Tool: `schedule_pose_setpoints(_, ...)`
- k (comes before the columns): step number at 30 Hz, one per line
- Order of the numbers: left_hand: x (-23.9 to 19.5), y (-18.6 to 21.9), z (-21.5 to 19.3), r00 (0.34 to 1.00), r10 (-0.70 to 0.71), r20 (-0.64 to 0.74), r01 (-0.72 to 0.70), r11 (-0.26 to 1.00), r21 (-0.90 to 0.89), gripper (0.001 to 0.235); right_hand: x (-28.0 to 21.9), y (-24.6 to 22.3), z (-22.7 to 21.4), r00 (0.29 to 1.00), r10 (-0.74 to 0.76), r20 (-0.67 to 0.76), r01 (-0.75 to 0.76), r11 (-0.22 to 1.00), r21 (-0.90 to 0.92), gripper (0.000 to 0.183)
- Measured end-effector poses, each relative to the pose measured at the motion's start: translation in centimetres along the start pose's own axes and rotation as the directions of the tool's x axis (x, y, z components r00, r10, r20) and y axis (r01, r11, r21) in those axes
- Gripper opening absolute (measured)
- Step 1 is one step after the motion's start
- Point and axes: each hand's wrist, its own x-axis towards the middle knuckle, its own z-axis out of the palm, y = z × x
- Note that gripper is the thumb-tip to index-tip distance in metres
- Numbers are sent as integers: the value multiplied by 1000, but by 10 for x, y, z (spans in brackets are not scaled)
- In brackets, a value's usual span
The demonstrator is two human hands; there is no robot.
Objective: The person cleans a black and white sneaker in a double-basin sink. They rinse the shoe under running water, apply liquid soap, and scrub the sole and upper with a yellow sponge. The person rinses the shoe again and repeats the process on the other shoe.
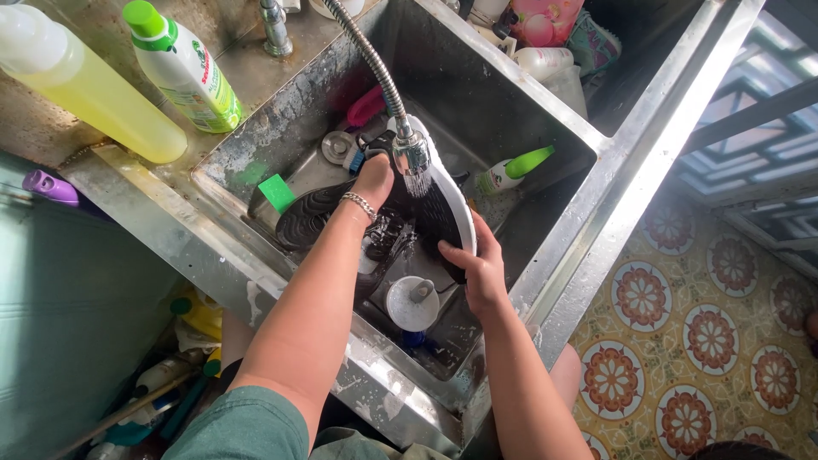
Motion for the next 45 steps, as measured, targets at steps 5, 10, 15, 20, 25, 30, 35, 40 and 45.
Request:
schedule_pose_setpoints(5,-68,128,-172,988,-114,107,136,964,-226,59,23,-6,7,976,199,-85,-176,958,227,63)
schedule_pose_setpoints(10,-72,94,-164,935,-296,195,343,894,-290,74,27,-42,22,901,429,-67,-367,834,411,79)
schedule_pose_setpoints(15,-103,153,-241,918,-337,208,387,871,-301,73,39,-47,31,893,447,53,-416,773,480,60)
schedule_pose_setpoints(20,-96,124,-238,894,-441,78,447,869,-209,62,46,-24,46,906,408,114,-411,780,472,71)
schedule_pose_setpoints(25,-117,159,-286,882,-471,21,465,864,-193,57,49,-19,68,913,376,160,-408,808,426,77)
schedule_pose_setpoints(30,-122,163,-293,884,-463,-66,446,876,-183,55,52,-13,76,941,329,74,-334,878,344,84)
schedule_pose_setpoints(35,-102,131,-243,908,-416,-38,385,869,-310,67,49,-15,64,961,263,-85,-241,947,210,86)
schedule_pose_setpoints(40,-98,152,-209,948,-316,-20,273,847,-456,82,35,-29,40,956,144,-256,-122,987,102,79)
schedule_pose_setpoints(45,-122,224,-205,940,-311,142,342,859,-381,36,68,37,-54,929,5,-371,8,999,36,76)
